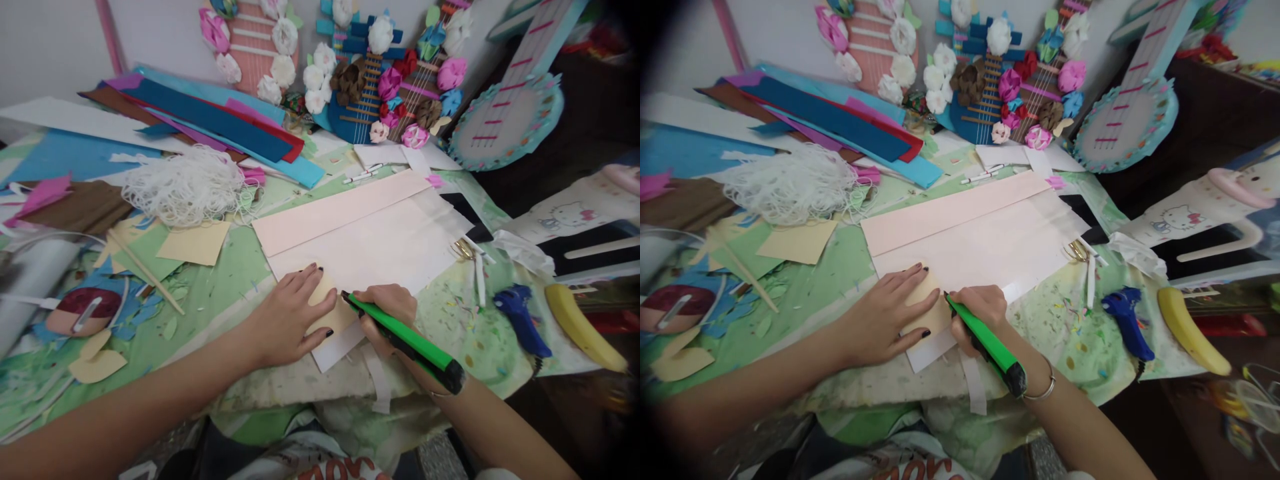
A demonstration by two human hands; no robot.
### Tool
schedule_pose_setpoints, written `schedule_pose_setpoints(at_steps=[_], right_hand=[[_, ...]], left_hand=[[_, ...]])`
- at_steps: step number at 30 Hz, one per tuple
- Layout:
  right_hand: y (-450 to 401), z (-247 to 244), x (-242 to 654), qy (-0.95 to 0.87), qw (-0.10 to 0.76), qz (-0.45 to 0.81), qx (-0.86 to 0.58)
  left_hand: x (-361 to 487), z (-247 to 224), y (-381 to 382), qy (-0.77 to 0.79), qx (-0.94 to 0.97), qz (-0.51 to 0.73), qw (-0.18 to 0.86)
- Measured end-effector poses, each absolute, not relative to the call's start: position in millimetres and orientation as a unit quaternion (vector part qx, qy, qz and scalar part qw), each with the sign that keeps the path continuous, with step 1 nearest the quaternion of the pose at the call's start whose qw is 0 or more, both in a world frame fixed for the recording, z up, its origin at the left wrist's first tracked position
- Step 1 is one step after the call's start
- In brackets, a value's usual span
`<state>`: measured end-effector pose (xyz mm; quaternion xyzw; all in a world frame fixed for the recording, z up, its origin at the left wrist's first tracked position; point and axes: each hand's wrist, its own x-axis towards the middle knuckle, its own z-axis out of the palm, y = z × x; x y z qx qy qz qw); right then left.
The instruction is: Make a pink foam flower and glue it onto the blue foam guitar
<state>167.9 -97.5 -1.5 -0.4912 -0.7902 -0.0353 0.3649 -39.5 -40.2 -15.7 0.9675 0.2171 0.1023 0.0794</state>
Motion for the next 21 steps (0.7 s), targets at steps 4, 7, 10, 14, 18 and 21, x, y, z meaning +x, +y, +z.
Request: schedule_pose_setpoints(at_steps=[4, 7, 10, 14, 18, 21], right_hand=[[-98.9, -1.5, 168.8, -0.787, 0.381, -0.037, -0.484], [-99.9, -1.5, 169.2, -0.786, 0.37, -0.032, -0.495], [-99.9, -3.1, 169.2, -0.783, 0.365, -0.028, -0.503], [-99.8, -5.1, 169.6, -0.781, 0.393, -0.029, -0.484], [-102.0, -1.6, 170.5, -0.786, 0.379, -0.021, -0.488], [-103.3, 0.5, 170.8, -0.786, 0.36, -0.018, -0.501]], left_hand=[[-39.8, -16.2, -39.9, 0.219, 0.967, 0.103, 0.08], [-40.0, -16.9, -40.1, 0.217, 0.967, 0.103, 0.08], [-39.9, -16.3, -40.7, 0.217, 0.968, 0.101, 0.078], [-39.3, -15.0, -41.0, 0.221, 0.968, 0.094, 0.076], [-39.4, -16.1, -40.0, 0.218, 0.968, 0.099, 0.076], [-39.9, -16.8, -39.7, 0.218, 0.968, 0.1, 0.074]])
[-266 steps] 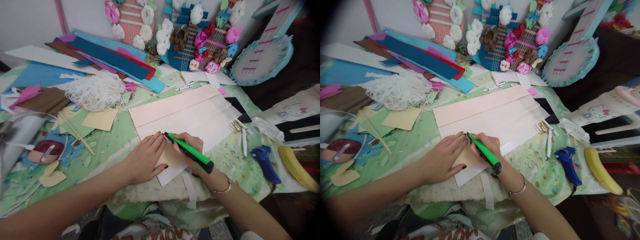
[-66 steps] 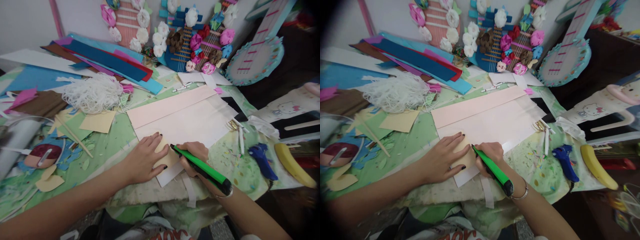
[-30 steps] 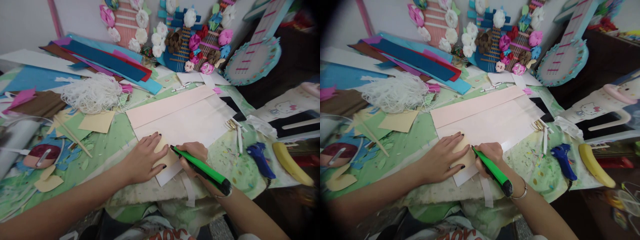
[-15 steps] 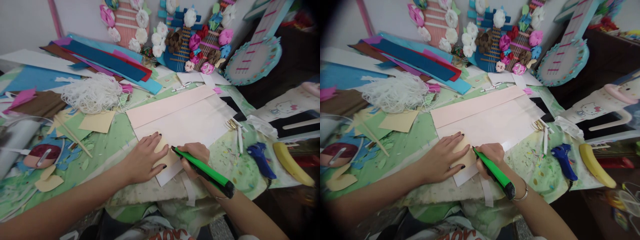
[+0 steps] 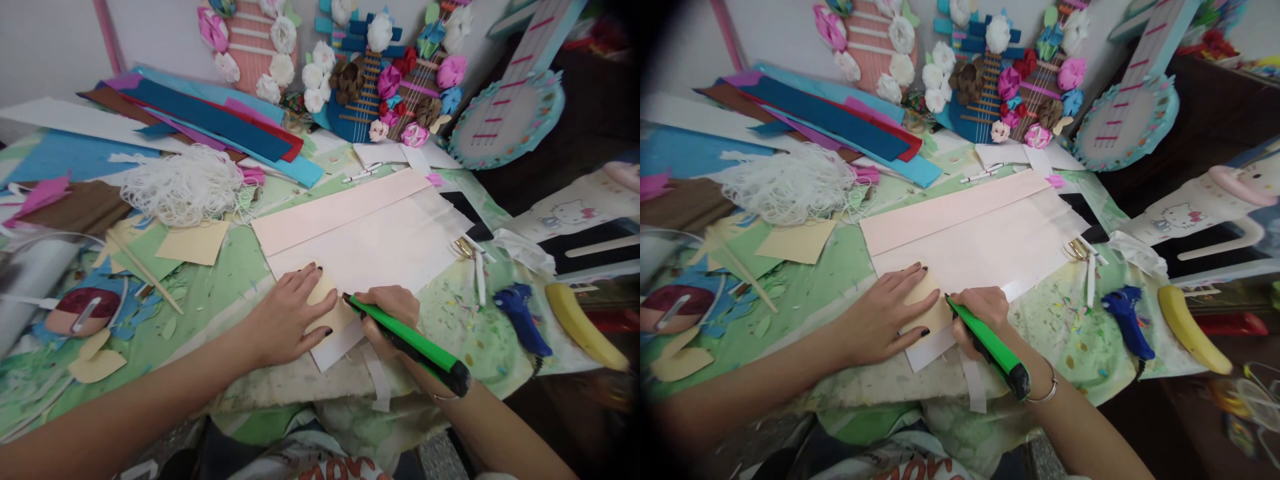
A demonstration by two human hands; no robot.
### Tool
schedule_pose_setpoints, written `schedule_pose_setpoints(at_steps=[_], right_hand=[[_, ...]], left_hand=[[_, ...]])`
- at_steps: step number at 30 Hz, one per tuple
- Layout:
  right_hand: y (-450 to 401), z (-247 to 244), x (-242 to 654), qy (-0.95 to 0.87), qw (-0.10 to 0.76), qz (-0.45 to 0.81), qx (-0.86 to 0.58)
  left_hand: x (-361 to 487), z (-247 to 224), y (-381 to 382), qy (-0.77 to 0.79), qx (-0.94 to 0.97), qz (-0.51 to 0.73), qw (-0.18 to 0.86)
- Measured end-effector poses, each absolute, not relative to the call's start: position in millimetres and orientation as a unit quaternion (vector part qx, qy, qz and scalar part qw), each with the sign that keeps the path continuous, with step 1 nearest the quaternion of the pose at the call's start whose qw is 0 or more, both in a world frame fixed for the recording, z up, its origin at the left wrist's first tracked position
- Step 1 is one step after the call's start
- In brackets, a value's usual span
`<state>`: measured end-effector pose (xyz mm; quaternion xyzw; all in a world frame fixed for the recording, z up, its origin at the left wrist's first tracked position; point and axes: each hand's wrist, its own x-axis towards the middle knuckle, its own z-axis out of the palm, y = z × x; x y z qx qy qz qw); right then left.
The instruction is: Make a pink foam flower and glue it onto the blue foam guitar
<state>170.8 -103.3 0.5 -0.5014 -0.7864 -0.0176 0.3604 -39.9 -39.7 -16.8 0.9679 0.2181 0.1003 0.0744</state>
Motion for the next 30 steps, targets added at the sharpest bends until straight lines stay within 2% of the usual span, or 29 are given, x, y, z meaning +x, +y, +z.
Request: schedule_pose_setpoints(at_steps=[30], right_hand=[[-107.3, -6.0, 172.9, -0.781, 0.4, -0.052, -0.477]], left_hand=[[-38.9, -18.5, -41.9, 0.21, 0.968, 0.11, 0.078]])
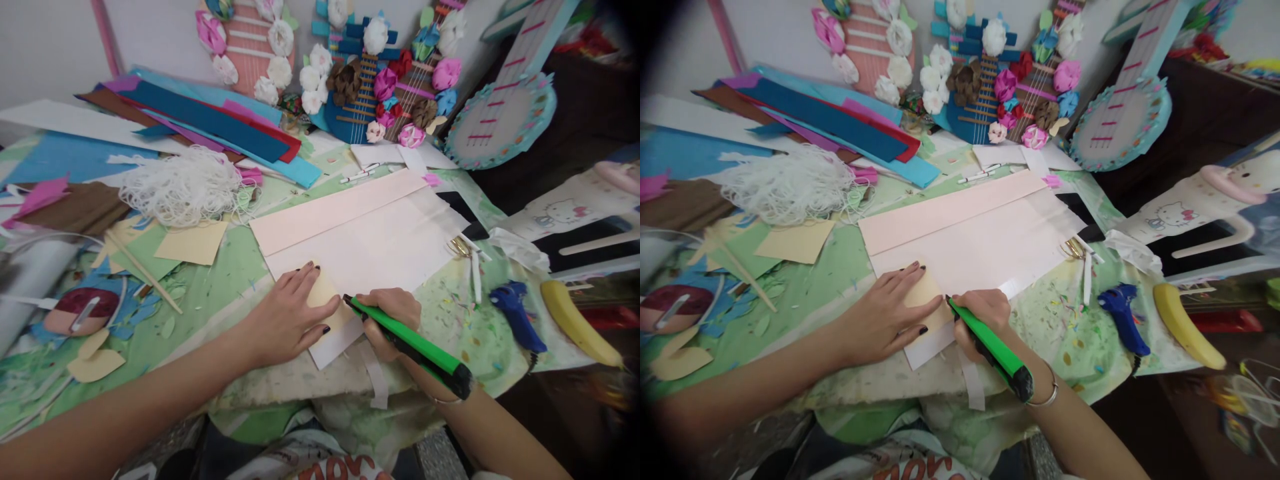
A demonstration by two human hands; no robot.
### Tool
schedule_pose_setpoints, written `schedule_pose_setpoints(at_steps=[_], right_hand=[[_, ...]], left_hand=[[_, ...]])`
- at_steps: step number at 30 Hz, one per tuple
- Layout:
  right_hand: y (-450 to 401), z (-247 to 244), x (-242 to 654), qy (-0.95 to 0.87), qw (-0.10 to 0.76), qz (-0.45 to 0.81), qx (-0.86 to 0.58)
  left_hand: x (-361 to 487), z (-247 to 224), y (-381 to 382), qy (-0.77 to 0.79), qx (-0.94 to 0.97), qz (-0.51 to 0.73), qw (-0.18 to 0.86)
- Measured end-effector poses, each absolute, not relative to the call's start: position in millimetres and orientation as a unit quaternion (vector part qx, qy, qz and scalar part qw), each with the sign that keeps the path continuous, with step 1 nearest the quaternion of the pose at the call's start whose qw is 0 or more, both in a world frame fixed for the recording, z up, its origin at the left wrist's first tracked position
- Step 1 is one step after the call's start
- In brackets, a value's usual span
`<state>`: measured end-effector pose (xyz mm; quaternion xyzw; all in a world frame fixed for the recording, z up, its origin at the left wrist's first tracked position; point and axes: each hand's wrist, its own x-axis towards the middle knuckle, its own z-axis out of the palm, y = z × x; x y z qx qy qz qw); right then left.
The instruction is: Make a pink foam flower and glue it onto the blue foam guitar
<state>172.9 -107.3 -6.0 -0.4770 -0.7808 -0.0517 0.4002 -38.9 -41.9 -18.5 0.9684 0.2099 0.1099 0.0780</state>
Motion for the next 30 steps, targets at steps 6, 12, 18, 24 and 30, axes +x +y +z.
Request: schedule_pose_setpoints(at_steps=[6, 12, 18, 24, 30], right_hand=[[-112, -6, 174, -0.774, 0.397, -0.047, -0.491], [-118, -15, 182, -0.655, 0.468, 0.113, -0.583], [-130, -20, 176, -0.563, 0.49, 0.25, -0.617], [-149, -23, 177, -0.637, 0.436, 0.154, -0.617], [-153, -20, 180, -0.651, 0.423, 0.21, -0.594]], left_hand=[[-39, -18, -42, 0.211, 0.967, 0.119, 0.081], [-39, -18, -42, 0.208, 0.968, 0.119, 0.077], [-38, -17, -43, 0.212, 0.967, 0.111, 0.082], [-38, -17, -47, 0.224, 0.967, 0.097, 0.078], [-38, -19, -46, 0.222, 0.968, 0.086, 0.078]])
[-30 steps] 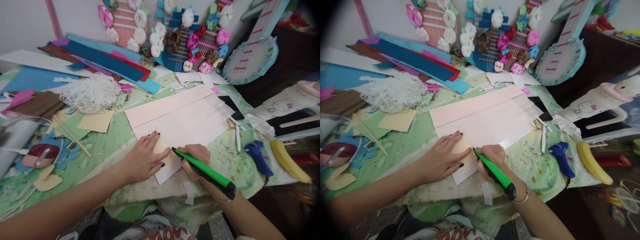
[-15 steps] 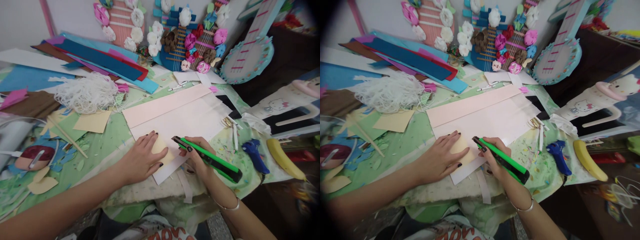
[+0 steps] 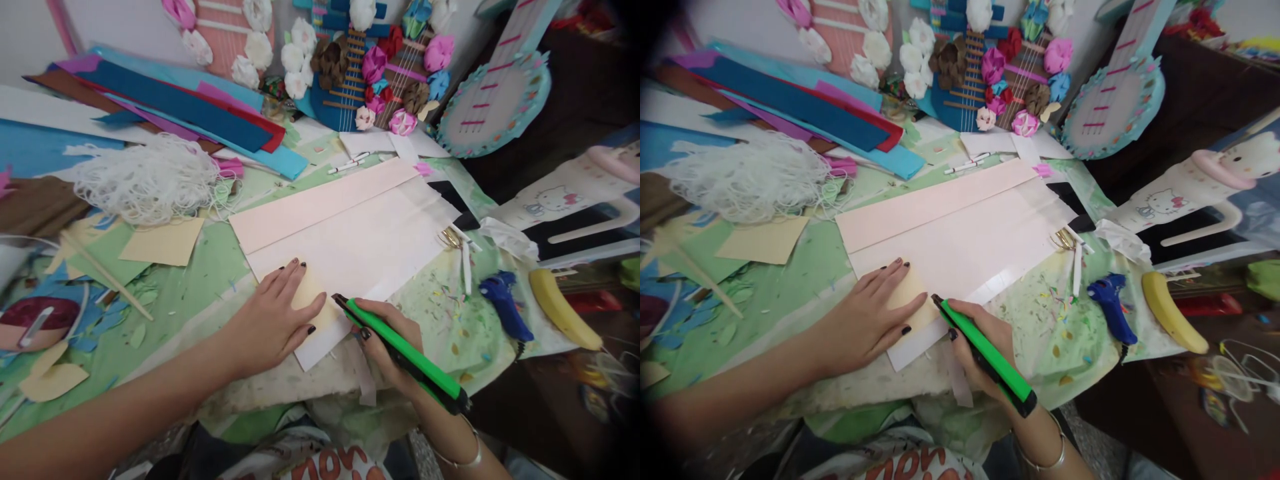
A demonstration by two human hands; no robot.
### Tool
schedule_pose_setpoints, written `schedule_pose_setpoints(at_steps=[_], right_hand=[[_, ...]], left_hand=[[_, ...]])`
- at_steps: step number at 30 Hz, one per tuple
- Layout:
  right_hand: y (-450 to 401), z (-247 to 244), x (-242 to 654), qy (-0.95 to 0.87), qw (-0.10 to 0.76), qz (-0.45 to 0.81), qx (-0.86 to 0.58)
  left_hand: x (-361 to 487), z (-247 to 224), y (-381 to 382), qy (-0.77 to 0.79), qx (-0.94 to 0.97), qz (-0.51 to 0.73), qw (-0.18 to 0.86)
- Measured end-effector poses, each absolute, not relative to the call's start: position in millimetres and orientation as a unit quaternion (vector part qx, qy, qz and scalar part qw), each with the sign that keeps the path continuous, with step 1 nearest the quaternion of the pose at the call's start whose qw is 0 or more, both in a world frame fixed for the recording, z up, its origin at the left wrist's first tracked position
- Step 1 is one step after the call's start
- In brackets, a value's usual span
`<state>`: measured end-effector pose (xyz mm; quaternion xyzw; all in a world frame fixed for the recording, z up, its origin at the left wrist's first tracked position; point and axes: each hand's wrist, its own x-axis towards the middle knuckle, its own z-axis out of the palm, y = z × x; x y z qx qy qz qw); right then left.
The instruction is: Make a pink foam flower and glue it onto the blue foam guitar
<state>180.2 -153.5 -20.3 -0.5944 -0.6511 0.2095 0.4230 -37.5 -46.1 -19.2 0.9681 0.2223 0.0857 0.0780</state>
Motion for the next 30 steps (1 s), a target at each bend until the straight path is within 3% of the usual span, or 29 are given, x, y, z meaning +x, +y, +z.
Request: schedule_pose_setpoints(at_steps=[30], right_hand=[[-146.9, -14.3, 178.9, -0.706, 0.386, 0.217, -0.553]], left_hand=[[-36.7, -21.5, -46.7, 0.23, 0.966, 0.089, 0.085]])
